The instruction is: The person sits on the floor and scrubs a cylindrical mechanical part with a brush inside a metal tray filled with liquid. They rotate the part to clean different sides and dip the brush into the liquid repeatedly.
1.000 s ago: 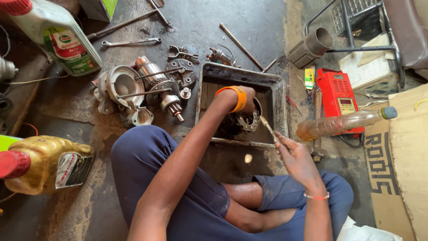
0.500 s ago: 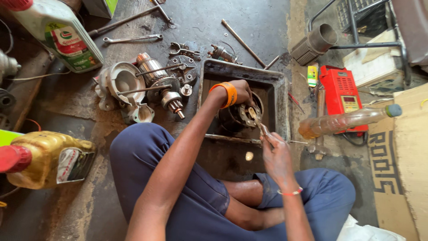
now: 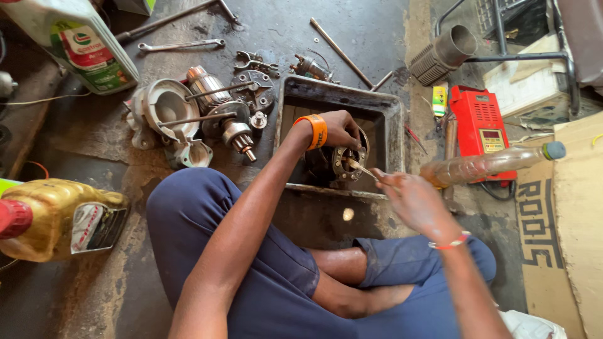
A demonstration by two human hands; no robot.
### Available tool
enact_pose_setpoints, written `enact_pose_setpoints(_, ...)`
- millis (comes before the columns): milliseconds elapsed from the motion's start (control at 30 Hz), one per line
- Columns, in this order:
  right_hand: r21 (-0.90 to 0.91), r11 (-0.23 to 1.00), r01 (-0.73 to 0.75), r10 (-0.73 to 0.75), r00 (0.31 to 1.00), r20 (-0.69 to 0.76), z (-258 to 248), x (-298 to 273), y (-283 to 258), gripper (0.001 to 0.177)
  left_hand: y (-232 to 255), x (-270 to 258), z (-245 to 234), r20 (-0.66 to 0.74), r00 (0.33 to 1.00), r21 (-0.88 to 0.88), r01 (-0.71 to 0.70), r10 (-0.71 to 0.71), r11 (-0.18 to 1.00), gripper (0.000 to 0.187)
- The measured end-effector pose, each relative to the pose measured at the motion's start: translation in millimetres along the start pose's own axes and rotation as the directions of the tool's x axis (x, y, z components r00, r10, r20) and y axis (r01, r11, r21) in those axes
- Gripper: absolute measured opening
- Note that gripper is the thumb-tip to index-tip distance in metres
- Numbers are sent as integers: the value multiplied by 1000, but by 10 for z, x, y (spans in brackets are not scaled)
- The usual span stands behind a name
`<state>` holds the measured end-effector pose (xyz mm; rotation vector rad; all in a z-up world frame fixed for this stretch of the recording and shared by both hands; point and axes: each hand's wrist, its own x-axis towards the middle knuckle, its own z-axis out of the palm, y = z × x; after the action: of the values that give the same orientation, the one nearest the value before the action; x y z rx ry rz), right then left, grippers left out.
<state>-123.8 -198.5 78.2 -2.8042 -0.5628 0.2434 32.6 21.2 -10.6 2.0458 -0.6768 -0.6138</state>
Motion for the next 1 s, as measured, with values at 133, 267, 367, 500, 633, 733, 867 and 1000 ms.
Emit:
enact_pose_setpoints(133,141,978,-155,160,987,-25,93,-106,-157,37,0,99,22,80,990,75,-126,120,989,49)
enact_pose_setpoints(267,268,955,-129,141,990,-28,90,-75,-264,37,-60,223,98,130,989,181,-95,72,979,61)
enact_pose_setpoints(367,202,964,-175,164,984,71,92,5,-315,34,-90,238,193,120,985,221,-150,126,964,62)
enact_pose_setpoints(500,236,969,73,-63,997,-47,-47,75,-361,32,-17,214,139,64,985,205,-168,158,964,66)
enact_pose_setpoints(633,210,938,-274,218,942,254,-43,151,-357,31,-91,84,124,63,986,195,-164,154,967,72)
enact_pose_setpoints(733,136,984,-116,84,973,216,-92,135,-233,32,-17,151,185,61,986,173,-163,155,971,70)
enact_pose_setpoints(867,143,990,-13,-6,991,133,-94,258,-271,30,-61,105,30,-6,980,168,-194,198,966,70)
enact_pose_setpoints(1000,117,914,-389,327,875,358,-74,114,-262,30,-53,94,166,0,986,161,-165,167,973,67)
